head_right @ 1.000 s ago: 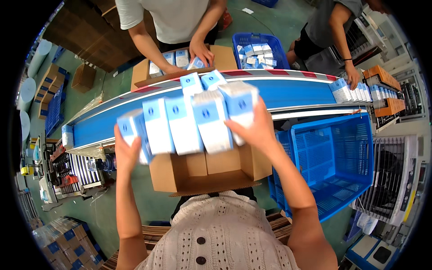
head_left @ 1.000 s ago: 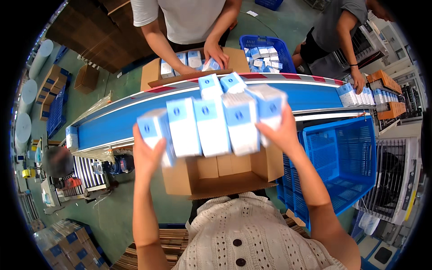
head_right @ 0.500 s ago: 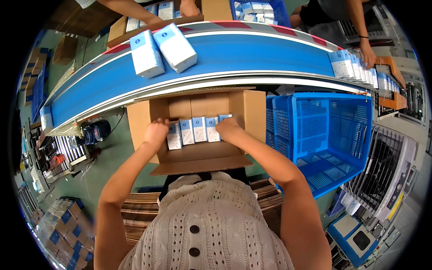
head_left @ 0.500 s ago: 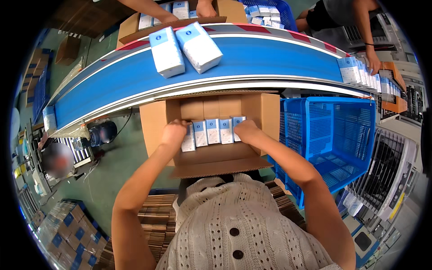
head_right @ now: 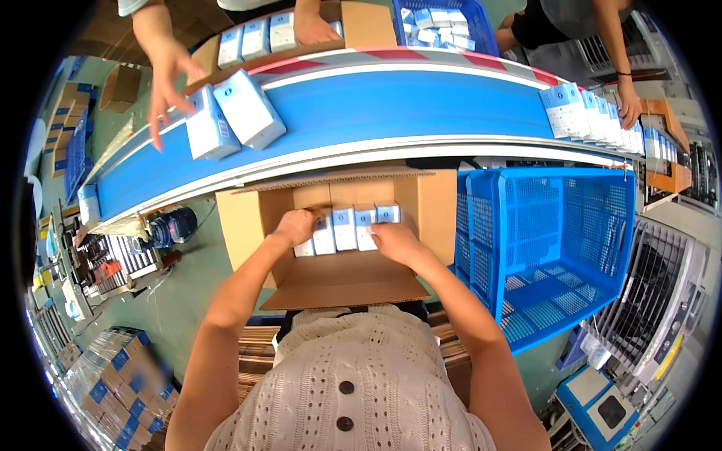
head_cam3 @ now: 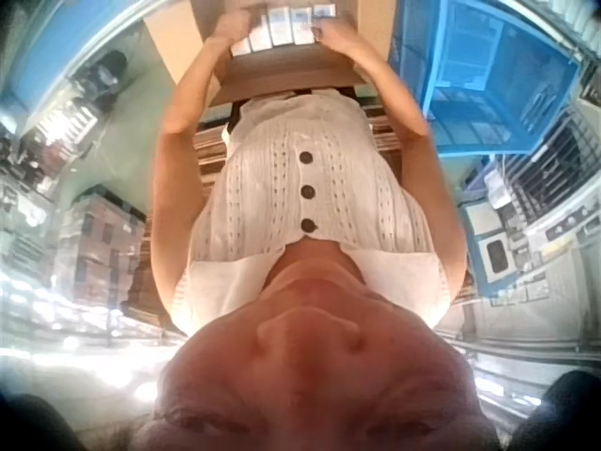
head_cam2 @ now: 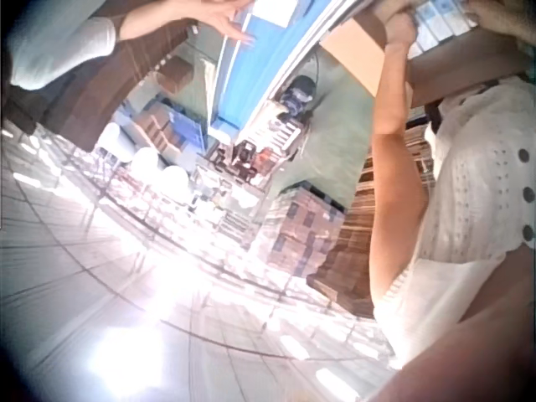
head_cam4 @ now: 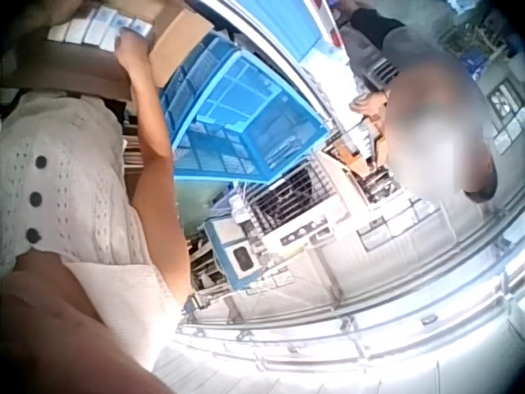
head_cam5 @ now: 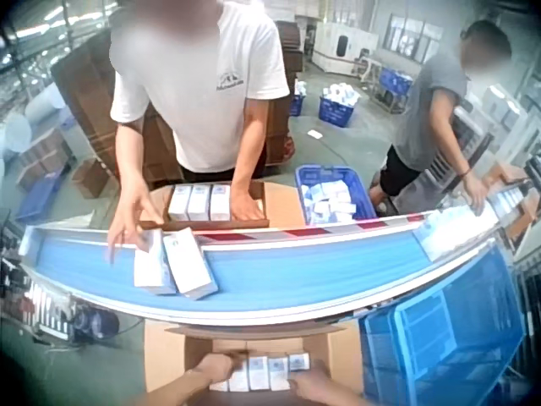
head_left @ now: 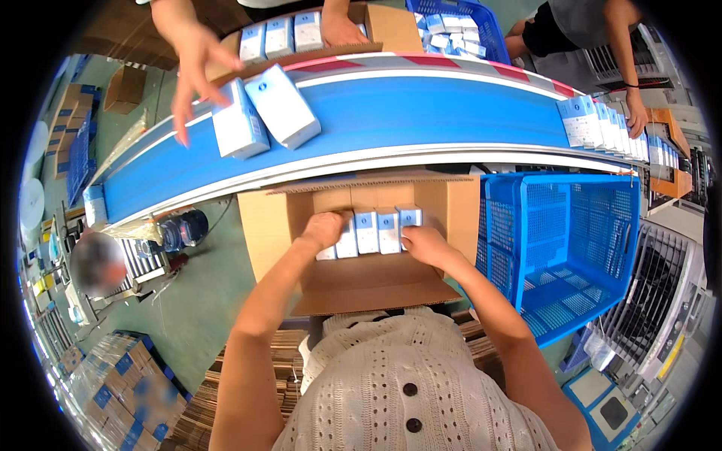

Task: The person packs small boxes into a larger cardboard shipping carton at a conveyor belt, closes the flaps by hand, and feeds the carton into a sealing machine.

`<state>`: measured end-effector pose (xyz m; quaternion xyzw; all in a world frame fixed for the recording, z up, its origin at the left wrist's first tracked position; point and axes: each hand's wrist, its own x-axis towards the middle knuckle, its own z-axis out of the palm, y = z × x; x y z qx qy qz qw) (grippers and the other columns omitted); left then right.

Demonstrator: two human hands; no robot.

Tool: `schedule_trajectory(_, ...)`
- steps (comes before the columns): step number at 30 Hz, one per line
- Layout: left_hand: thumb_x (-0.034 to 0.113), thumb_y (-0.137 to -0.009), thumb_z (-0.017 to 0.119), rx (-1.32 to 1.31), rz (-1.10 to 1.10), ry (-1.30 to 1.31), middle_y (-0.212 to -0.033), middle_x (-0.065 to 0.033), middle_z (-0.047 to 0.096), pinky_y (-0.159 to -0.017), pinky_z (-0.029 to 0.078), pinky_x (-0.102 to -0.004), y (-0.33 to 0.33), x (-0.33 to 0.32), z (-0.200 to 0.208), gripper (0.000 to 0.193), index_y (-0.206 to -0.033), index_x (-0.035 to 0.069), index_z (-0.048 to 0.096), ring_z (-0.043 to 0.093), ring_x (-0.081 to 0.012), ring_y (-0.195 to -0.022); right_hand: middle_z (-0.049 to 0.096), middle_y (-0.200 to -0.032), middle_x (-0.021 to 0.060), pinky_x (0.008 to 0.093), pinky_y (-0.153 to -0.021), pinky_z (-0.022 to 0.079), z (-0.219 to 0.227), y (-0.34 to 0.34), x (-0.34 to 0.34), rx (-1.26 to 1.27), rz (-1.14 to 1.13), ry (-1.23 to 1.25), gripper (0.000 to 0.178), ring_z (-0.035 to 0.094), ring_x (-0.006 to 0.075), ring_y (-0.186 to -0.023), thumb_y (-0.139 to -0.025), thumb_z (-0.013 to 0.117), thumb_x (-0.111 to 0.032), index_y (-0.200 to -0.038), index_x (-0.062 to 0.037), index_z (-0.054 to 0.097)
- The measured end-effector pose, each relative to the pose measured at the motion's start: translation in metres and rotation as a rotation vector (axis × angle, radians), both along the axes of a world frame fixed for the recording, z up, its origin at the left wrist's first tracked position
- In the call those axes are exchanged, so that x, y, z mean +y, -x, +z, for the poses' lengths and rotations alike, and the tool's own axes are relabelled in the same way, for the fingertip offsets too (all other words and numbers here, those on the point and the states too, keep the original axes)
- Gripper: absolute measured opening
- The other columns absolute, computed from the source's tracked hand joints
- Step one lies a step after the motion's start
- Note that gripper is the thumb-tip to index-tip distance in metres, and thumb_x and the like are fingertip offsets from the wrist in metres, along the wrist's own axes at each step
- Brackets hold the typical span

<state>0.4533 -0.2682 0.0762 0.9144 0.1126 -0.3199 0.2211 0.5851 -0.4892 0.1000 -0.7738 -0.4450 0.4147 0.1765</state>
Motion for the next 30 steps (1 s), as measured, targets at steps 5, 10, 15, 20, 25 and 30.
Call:
schedule_trajectory(5,0.021,-0.081,0.044,-0.337,0.263,0.233,-0.085,-0.0137,0.06,-0.07,0.045,-0.0408,-0.035,-0.006,0.061,0.021,-0.091,0.01,0.058,0.057,-0.0321,-0.079,0.057,-0.074,0.0211,0.0438,-0.064,0.044,0.024,-0.01,-0.021,-0.031,-0.101,-0.028,0.015,0.055,0.0379,-0.07,-0.078,0.05,-0.017,-0.078,-0.0021,0.054)
schedule_trajectory(10,0.026,-0.084,0.037,0.097,-0.247,0.131,-0.099,-0.014,0.058,-0.076,0.044,-0.0375,-0.064,0.01,0.016,0.031,-0.099,0.009,0.058,0.055,-0.0303,-0.091,0.058,-0.08,0.0208,0.0397,-0.066,0.044,-0.038,-0.005,-0.026,0.259,-0.083,-0.136,0.018,0.057,0.0314,-0.073,-0.076,0.051,-0.014,-0.086,0.0012,0.054)
schedule_trajectory(15,0.008,-0.071,0.047,-0.076,0.088,0.063,-0.128,-0.0159,0.037,-0.098,0.029,-0.0384,-0.088,-0.05,-0.043,0.048,-0.119,0.008,0.043,0.034,-0.031,-0.118,0.056,-0.093,0.0197,0.0415,-0.073,0.042,-0.028,-0.001,-0.032,0.206,-0.169,0.082,0.025,0.054,0.0345,-0.087,-0.075,0.054,-0.019,-0.093,-0.0015,0.053)
schedule_trajectory(20,0.006,-0.064,0.051,0.242,-0.284,0.234,-0.126,-0.0181,0.038,-0.095,0.033,-0.0373,-0.076,-0.052,-0.1,0.057,-0.12,0.006,0.041,0.036,-0.0283,-0.118,0.055,-0.089,0.0217,0.0409,-0.072,0.043,-0.032,0.015,-0.037,0.299,-0.189,0.045,0.024,0.054,0.0349,-0.082,-0.076,0.053,-0.017,-0.091,0.0011,0.051)
schedule_trajectory(25,0.017,-0.078,0.047,0.039,-0.089,0.076,-0.113,-0.0148,0.051,-0.085,0.041,-0.034,-0.093,-0.023,-0.027,0.038,-0.115,0.009,0.048,0.049,-0.0318,-0.103,0.056,-0.08,0.0205,0.0401,-0.066,0.043,-0.021,-0.006,-0.019,0.484,-0.211,-0.008,0.024,0.056,0.0313,-0.074,-0.079,0.05,-0.02,-0.087,0.0025,0.05)
schedule_trajectory(30,0.022,-0.084,0.048,-0.035,0.032,0.572,-0.092,-0.0146,0.06,-0.076,0.043,-0.032,-0.116,-0.034,0.104,0.027,-0.104,0.005,0.055,0.057,-0.0253,-0.086,0.056,-0.072,0.0182,0.0418,-0.062,0.044,-0.021,-0.025,-0.012,-0.012,-0.233,-0.15,0.017,0.057,0.0319,-0.066,-0.078,0.045,-0.015,-0.079,0.0003,0.053)
